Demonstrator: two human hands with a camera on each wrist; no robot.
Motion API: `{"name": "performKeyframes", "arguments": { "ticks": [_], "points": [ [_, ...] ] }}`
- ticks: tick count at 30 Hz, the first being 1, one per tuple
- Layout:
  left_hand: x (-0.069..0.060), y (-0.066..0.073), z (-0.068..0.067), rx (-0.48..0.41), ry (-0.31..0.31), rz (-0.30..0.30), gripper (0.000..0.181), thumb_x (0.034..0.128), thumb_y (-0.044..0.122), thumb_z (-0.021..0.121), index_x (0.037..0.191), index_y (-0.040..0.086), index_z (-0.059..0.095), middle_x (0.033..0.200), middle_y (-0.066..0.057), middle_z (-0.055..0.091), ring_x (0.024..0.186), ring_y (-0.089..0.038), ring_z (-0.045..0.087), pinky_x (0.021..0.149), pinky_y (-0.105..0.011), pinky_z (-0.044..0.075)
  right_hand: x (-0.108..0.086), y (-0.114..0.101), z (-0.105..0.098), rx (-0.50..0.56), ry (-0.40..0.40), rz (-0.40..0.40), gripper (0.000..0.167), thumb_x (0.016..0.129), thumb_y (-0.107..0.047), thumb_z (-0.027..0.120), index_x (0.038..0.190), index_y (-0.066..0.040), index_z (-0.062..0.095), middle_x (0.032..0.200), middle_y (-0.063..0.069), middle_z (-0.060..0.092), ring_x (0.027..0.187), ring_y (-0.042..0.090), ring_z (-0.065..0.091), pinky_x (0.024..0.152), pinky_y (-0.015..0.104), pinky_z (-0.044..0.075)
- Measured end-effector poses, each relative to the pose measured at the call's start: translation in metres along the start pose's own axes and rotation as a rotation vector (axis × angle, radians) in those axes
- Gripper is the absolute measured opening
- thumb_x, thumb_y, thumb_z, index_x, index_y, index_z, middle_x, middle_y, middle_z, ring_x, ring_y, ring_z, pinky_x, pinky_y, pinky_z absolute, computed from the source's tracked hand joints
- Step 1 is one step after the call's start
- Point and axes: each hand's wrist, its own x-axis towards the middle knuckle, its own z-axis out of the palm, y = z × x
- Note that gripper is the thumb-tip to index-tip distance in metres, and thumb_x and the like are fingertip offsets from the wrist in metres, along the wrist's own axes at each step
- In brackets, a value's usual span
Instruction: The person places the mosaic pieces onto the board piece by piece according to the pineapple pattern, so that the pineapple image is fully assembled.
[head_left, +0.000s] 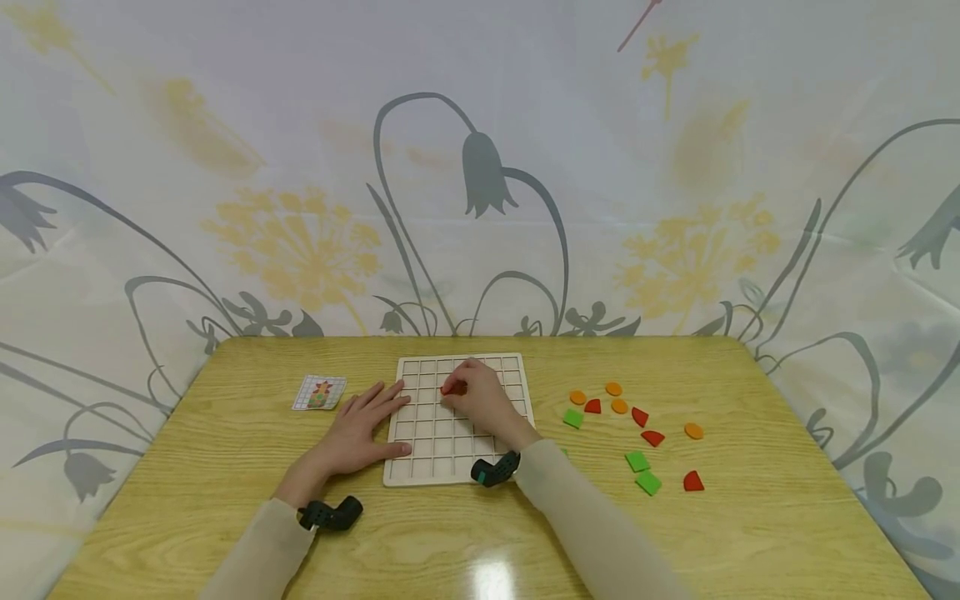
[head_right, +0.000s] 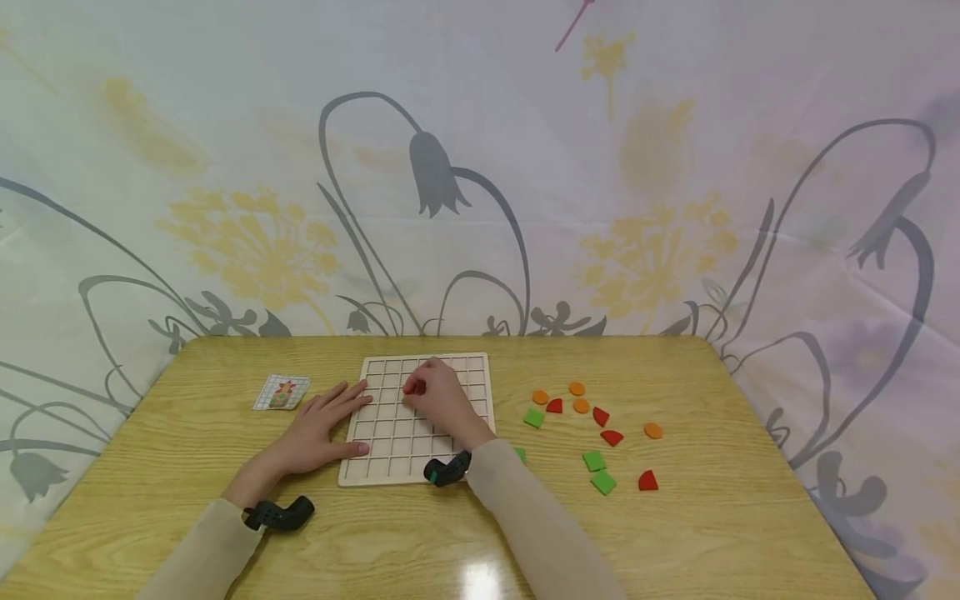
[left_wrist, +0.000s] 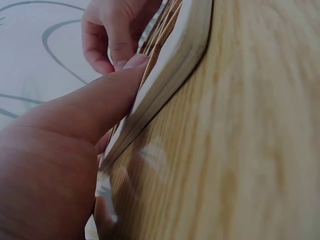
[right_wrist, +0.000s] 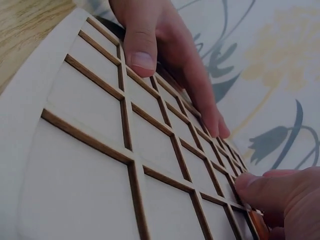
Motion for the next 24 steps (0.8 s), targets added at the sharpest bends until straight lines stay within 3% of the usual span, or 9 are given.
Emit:
{"name": "performKeyframes", "arguments": {
  "ticks": [8, 24],
  "points": [
    [-0.0003, 0.0002, 0.0005, -0.011, 0.008, 0.004, 0.078, 0.0888, 0.052, 0.07, 0.152, 0.012, 0.045, 0.163, -0.006, 0.027, 0.149, -0.038, 0.017, 0.11, -0.068, 0.011, 0.0002, 0.0042, 0.0017, -0.04, -0.057, 0.0, 0.003, 0.087, -0.013, 0.079, 0.089, -0.014, 0.076, 0.097, -0.002, 0.061, 0.087, 0.014, 0.058, 0.078, 0.029, 0.049],
    [0.0001, -0.0012, 0.001, -0.001, -0.005, -0.008, 0.078, 0.0892, 0.052, 0.069, 0.153, 0.014, 0.044, 0.163, -0.006, 0.026, 0.149, -0.037, 0.015, 0.111, -0.067, 0.01, 0.0002, 0.0042, 0.0005, -0.004, -0.045, 0.024, 0.004, 0.089, -0.013, 0.077, 0.09, -0.009, 0.077, 0.096, -0.002, 0.062, 0.088, 0.015, 0.059, 0.078, 0.03, 0.05]
  ]
}}
